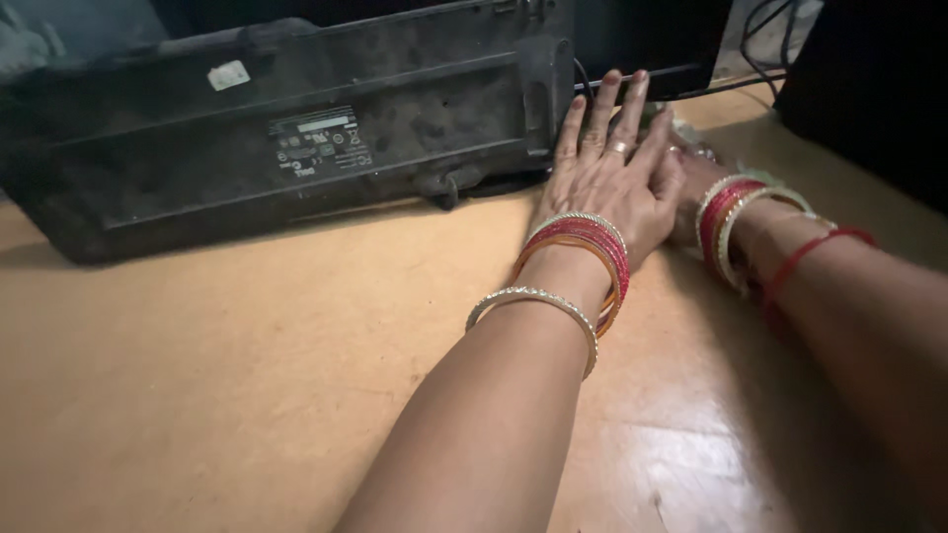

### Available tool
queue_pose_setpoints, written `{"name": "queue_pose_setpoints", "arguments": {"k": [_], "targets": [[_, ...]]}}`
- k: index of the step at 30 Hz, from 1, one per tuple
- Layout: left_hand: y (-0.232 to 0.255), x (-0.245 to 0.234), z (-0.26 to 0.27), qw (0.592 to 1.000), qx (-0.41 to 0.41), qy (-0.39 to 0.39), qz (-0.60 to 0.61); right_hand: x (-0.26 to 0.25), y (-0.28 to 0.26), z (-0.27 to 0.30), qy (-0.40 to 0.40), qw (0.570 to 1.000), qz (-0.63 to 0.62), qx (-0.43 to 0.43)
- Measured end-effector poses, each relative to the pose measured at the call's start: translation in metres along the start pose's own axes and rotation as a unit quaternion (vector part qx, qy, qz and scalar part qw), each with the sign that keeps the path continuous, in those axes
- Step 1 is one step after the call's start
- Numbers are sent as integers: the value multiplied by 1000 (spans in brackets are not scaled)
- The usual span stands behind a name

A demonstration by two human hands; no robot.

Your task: The person cleans a desk surface using a cloth. They first move a flower vase and a keyboard aside, then wipe the desk and the back of the monitor with the cloth.

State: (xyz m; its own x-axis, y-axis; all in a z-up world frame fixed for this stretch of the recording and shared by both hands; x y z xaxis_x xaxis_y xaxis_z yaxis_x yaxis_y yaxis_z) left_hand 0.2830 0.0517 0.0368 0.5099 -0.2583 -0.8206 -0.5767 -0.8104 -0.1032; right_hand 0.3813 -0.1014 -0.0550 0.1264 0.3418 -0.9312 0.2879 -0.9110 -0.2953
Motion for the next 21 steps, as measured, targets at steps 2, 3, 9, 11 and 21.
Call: {"name": "queue_pose_setpoints", "arguments": {"k": [2,3,9,11,21], "targets": [[-1,2,-5,1000,-1,4,14,-2,20,-15,50,998,-12,21],[-2,4,-7,1000,-1,7,21,-7,27,-24,71,997,-12,30],[-2,10,-16,1000,-3,27,11,-12,55,-55,60,986,60,141],[-1,13,-16,1000,-1,15,-2,-10,60,-60,54,982,72,164],[-1,14,-15,1000,14,-16,-5,2,78,-66,-39,965,199,166]]}}
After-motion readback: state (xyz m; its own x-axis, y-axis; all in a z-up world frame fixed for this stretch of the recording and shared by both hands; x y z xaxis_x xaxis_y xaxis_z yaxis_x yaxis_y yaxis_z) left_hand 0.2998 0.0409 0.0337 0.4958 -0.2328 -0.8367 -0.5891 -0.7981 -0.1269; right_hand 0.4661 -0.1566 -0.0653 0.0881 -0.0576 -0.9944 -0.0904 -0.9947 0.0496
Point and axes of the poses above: each hand's wrist, its own z-axis away from the middle knuckle, its own x-axis out of the palm, y = z × x, the point moved 9 cm from there along -z, towards the middle knuckle, and after that the axes turned 12 degrees about -z, right-handed, at the moved point
